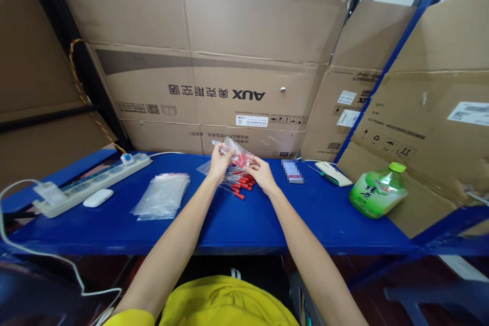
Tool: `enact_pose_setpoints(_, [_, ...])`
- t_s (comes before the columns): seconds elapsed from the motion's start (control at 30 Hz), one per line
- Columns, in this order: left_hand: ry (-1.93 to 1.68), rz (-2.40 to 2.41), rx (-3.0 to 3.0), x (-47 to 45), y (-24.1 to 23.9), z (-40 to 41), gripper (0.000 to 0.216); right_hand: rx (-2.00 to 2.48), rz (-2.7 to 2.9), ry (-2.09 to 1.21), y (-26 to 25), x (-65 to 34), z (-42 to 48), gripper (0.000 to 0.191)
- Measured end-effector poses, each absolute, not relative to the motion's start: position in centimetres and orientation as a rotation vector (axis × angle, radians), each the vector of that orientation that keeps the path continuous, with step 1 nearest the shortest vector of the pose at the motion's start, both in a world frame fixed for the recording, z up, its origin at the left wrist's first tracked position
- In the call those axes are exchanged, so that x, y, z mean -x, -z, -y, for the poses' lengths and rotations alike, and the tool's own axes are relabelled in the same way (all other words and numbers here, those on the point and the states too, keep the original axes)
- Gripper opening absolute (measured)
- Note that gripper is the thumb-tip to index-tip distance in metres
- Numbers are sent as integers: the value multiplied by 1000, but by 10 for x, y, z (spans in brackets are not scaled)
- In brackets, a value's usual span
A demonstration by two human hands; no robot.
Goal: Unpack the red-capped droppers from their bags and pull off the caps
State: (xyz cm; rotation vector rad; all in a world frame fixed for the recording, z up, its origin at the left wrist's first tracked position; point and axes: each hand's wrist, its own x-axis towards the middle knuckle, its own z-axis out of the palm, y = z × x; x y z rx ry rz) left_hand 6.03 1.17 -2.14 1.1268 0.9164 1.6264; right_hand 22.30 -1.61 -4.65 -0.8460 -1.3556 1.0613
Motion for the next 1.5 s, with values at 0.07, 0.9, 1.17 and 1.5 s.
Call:
enact_pose_setpoints(0.07, [-1573,-936,-1155,-59,18,-8,50,851,1353,-1041,47,-224,15,53])
enact_pose_setpoints(0.9, [-1333,-710,-1316,-61,23,-6,69,782,1383,-897,44,-237,11,45])
enact_pose_setpoints(1.17, [-1231,-685,-1389,-49,21,-8,71,761,1296,-949,42,-237,13,42])
enact_pose_setpoints(1.5, [-1392,-851,-1380,-43,17,-12,64,815,1176,-934,48,-238,6,42])
